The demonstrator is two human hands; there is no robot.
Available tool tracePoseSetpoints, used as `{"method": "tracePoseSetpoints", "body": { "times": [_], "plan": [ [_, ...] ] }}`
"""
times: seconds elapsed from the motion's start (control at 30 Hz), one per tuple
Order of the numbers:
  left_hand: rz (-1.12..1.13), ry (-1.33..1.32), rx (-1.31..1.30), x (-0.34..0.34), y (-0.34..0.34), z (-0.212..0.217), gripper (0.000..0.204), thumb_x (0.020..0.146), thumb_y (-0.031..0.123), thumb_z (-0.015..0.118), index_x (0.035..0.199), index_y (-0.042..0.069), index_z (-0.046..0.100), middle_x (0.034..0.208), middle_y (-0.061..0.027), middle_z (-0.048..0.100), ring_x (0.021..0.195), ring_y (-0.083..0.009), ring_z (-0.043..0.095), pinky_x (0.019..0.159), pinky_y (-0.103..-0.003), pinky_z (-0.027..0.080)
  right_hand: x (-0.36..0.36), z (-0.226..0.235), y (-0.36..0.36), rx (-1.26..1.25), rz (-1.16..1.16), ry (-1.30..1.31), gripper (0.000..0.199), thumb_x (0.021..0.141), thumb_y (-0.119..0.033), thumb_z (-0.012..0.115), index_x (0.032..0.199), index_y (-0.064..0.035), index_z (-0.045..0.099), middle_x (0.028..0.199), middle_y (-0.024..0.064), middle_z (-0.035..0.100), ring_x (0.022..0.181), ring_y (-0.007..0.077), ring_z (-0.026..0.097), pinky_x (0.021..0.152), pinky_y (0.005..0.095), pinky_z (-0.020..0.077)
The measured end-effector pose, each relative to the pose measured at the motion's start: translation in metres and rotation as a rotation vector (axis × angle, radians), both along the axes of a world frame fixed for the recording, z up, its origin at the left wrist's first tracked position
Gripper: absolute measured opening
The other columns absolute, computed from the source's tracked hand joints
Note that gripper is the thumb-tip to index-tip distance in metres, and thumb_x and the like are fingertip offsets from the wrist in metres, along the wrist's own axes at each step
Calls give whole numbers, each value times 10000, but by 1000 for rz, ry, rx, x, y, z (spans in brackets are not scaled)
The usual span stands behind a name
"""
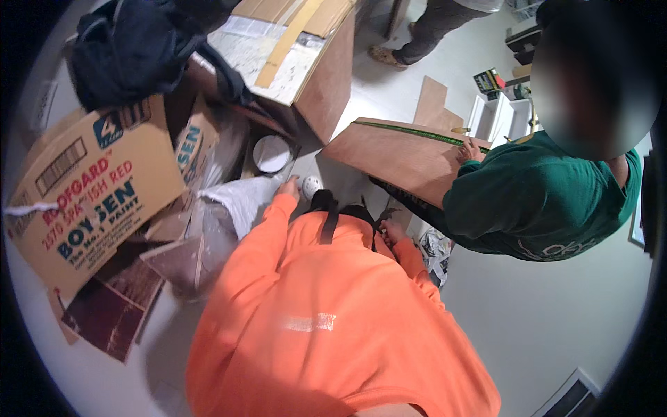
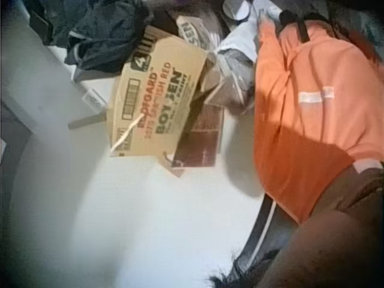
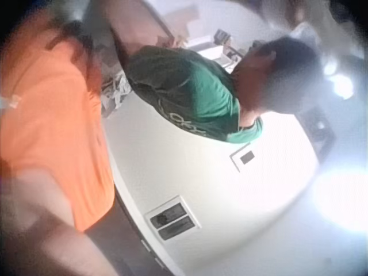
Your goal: The person assembles a curved wooden furniture component by positioning a thin wooden strip along its edge and securing it with a hammer. They repeatedly align and tap the strip into place while another person works nearby.
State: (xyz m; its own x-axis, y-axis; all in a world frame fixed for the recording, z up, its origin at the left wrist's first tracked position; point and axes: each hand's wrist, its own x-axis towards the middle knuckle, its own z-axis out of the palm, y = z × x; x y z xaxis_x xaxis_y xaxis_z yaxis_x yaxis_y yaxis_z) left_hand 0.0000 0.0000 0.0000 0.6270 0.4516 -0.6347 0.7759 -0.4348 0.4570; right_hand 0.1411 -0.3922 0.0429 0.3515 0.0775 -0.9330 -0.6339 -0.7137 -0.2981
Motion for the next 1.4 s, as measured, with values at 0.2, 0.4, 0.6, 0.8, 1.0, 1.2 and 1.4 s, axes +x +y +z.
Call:
{"method": "tracePoseSetpoints", "body": {
  "times": [0.2,0.4,0.6,0.8,1.0,1.2,1.4],
  "plan": [
    [179,-326,-5,-14,-32,13,260,914,89,551,1158,72,640,1101,-210,673,986,-379,662,865,-438,511,-16,-29,-5,-7,245,-55,397,934,-410,547,974,-28,648,831,208,634,720,278,589,600,398,438],
    [281,-473,-48,1,-73,52,247,900,42,559,1137,73,620,990,-149,713,929,-324,690,826,-395,535,-51,-52,-19,-25,657,-168,619,908,-497,520,1196,47,591,1221,343,578,1176,489,541,998,501,427],
    [261,-467,-290,53,-60,53,283,947,87,510,1228,109,541,982,-119,739,927,-316,710,812,-403,541,-57,-39,-6,-181,448,-252,536,901,-469,542,1124,15,597,1060,300,643,1037,476,598,901,495,467],
    [19,-619,-288,108,-14,50,194,949,82,534,1127,73,612,976,-114,705,876,-257,680,772,-356,531,-39,-21,44,-162,-118,27,525,927,-456,519,1141,18,589,993,249,630,961,461,595,886,482,461],
    [43,-701,-406,153,26,62,158,910,38,540,1039,45,631,976,-133,666,929,-280,668,799,-367,524,-32,18,110,-188,330,-294,568,914,-474,531,1231,-3,555,1144,272,635,1095,457,593,937,506,461],
    [-167,-726,-296,190,18,72,169,934,45,526,1068,25,625,1014,-129,656,902,-245,667,786,-342,531,-39,48,123,-96,321,-212,509,919,-419,543,1219,-9,564,1160,279,630,1094,475,578,925,496,466],
    [-197,-742,-458,197,-20,82,165,837,-23,636,987,44,640,942,-134,618,888,-293,661,749,-354,536,-83,21,95,-63,-82,-170,470,921,-339,587,1187,48,576,1107,259,648,985,369,649,844,439,496]
  ]
}}
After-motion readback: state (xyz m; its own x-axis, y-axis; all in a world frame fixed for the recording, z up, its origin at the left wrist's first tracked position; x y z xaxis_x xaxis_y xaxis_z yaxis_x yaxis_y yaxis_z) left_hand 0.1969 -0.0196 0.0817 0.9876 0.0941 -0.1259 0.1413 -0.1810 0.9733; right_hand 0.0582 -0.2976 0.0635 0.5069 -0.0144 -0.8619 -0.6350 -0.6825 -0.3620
